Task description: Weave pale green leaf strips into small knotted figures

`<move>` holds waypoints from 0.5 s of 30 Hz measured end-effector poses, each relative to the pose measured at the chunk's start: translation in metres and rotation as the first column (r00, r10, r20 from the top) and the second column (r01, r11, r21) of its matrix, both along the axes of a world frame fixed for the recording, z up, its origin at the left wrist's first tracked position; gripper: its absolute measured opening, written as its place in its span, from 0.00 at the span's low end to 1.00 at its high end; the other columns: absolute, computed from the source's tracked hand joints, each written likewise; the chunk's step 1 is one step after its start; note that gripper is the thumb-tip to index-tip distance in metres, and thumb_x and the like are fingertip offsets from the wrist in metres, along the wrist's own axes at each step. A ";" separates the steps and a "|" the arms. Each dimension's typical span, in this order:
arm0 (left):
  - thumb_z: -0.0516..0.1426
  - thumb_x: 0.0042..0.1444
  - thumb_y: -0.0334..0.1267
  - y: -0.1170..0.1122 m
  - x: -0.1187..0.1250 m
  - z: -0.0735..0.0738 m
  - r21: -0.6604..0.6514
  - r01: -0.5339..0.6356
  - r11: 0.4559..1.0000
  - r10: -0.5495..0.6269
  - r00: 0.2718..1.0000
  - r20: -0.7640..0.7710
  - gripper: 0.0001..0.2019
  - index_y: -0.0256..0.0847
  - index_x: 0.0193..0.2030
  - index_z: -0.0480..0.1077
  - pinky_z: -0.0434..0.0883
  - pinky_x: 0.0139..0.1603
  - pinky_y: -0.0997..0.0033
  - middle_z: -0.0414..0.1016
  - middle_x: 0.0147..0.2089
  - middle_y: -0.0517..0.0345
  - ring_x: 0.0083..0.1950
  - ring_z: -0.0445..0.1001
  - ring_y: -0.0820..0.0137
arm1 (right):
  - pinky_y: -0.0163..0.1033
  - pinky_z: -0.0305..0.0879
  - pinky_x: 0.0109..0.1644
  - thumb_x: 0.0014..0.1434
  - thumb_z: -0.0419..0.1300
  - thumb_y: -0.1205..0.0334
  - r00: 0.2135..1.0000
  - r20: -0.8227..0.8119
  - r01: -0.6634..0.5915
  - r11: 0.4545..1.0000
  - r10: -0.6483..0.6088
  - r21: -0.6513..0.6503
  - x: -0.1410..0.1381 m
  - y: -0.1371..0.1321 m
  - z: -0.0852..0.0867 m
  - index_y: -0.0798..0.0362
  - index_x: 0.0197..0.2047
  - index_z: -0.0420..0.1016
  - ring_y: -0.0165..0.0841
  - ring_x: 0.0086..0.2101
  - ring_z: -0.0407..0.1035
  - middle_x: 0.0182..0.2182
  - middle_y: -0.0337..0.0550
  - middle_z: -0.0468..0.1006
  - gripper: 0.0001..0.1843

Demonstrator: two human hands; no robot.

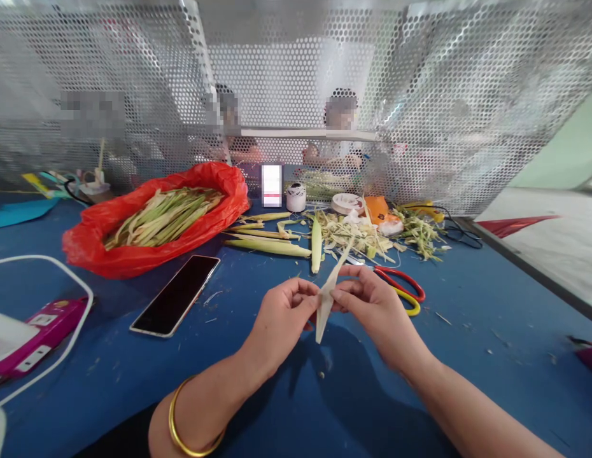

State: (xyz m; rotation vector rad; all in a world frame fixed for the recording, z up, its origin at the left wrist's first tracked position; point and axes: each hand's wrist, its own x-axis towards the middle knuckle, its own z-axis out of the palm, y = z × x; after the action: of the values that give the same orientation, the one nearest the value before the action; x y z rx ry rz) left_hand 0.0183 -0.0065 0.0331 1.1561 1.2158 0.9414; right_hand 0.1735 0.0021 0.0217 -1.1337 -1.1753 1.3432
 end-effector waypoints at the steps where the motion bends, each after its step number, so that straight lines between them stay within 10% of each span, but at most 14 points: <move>1: 0.58 0.53 0.38 0.000 0.000 0.001 0.011 -0.010 1.000 0.010 1.000 0.011 0.07 0.40 0.37 0.68 0.67 0.29 0.75 0.73 0.24 0.63 0.26 0.71 0.72 | 0.41 0.69 0.39 0.49 0.67 0.58 1.000 -0.002 0.001 1.000 -0.001 -0.005 0.000 0.000 0.000 0.51 0.44 0.65 0.33 0.27 0.73 0.23 0.33 0.76 0.21; 10: 0.54 0.53 0.32 -0.002 0.001 0.005 0.023 0.088 0.996 -0.089 0.996 0.030 0.07 0.38 0.31 0.74 0.68 0.29 0.75 0.76 0.29 0.58 0.28 0.74 0.72 | 0.34 0.66 0.34 0.50 0.60 0.66 0.997 0.073 -0.019 0.995 0.012 0.102 0.000 -0.003 -0.001 0.52 0.30 0.73 0.28 0.27 0.69 0.24 0.34 0.75 0.01; 15: 0.58 0.47 0.32 -0.003 0.003 0.005 -0.017 -0.011 1.000 0.013 0.993 0.120 0.07 0.36 0.33 0.77 0.70 0.31 0.74 0.77 0.28 0.57 0.28 0.72 0.73 | 0.38 0.69 0.41 0.54 0.55 0.69 0.960 0.278 -0.092 0.969 0.025 0.229 0.001 -0.004 0.000 0.51 0.37 0.79 0.33 0.35 0.73 0.33 0.40 0.80 0.12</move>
State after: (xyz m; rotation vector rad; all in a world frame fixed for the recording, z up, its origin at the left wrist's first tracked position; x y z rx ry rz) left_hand 0.0212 -0.0098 0.0378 1.0645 1.1330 0.9944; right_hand 0.1744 -0.0021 0.0215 -1.1379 -1.5394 1.0734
